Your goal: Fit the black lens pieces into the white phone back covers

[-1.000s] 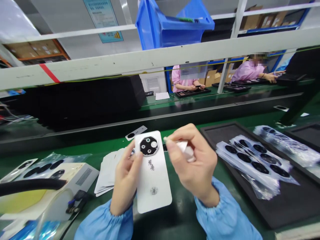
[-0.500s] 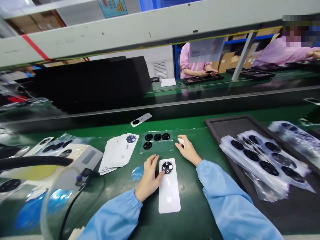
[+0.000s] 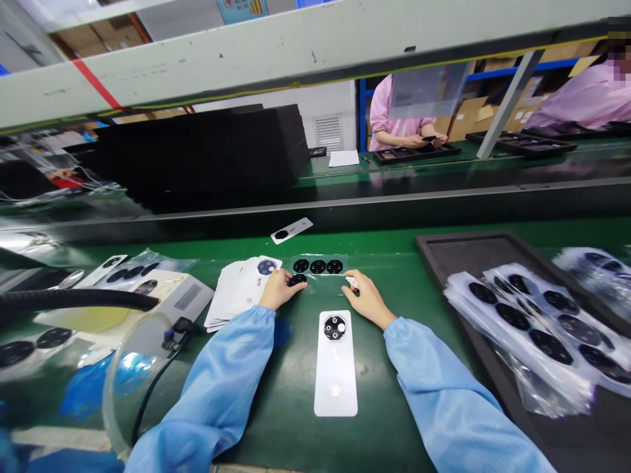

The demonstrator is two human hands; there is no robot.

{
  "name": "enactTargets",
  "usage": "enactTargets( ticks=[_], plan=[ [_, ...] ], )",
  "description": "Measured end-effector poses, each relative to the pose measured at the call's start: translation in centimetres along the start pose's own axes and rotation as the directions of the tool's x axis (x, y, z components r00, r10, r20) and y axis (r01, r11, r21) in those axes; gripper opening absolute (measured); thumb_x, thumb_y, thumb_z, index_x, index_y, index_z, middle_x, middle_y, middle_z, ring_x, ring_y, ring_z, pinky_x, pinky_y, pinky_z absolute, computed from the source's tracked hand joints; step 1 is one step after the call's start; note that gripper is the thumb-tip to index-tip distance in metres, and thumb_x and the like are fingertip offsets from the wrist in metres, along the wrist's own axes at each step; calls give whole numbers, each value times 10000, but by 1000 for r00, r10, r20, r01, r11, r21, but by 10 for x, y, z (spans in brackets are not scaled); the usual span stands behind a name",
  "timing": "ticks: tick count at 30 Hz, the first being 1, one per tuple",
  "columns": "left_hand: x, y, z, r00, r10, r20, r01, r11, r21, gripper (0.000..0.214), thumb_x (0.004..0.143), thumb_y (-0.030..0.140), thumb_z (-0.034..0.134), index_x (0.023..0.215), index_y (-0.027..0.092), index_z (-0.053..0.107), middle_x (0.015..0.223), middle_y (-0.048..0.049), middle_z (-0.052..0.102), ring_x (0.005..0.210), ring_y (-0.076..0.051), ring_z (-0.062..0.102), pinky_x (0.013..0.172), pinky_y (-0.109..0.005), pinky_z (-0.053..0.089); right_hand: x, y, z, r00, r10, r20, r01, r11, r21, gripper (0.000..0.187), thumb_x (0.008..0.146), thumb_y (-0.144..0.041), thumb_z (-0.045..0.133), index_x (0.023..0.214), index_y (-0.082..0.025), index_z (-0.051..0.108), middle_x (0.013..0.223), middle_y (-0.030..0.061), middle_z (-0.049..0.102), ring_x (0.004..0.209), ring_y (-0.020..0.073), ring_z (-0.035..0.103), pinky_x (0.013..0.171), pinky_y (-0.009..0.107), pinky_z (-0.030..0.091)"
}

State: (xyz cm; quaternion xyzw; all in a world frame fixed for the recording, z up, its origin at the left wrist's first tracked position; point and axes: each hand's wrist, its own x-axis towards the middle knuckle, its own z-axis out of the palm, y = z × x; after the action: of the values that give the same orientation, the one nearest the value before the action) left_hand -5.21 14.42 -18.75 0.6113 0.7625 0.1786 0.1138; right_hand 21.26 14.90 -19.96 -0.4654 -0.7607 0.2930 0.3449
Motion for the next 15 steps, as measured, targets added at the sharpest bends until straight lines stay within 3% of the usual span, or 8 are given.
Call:
enactTargets(
  ticks=[6,15],
  plan=[
    [8,14,-15,994,-22,110,10,994,109,319,914,351,592,1158,145,588,1138,-85,623,974,-207,630,832,-413,540,0,3,3,999,-51,17,52,998,-47,292,854,-298,539,1136,-224,546,957,52,629,841,212,586,845,383,457],
    [-12,43,-16,997,5,80,-15,993,120,345,909,326,602,1208,157,568,1211,-96,594,1040,-229,613,871,-442,528,1,5,3,998,-66,23,67,996,-51,251,865,-276,515,1106,-213,544,1017,66,632,812,199,589,844,378,457]
  ],
)
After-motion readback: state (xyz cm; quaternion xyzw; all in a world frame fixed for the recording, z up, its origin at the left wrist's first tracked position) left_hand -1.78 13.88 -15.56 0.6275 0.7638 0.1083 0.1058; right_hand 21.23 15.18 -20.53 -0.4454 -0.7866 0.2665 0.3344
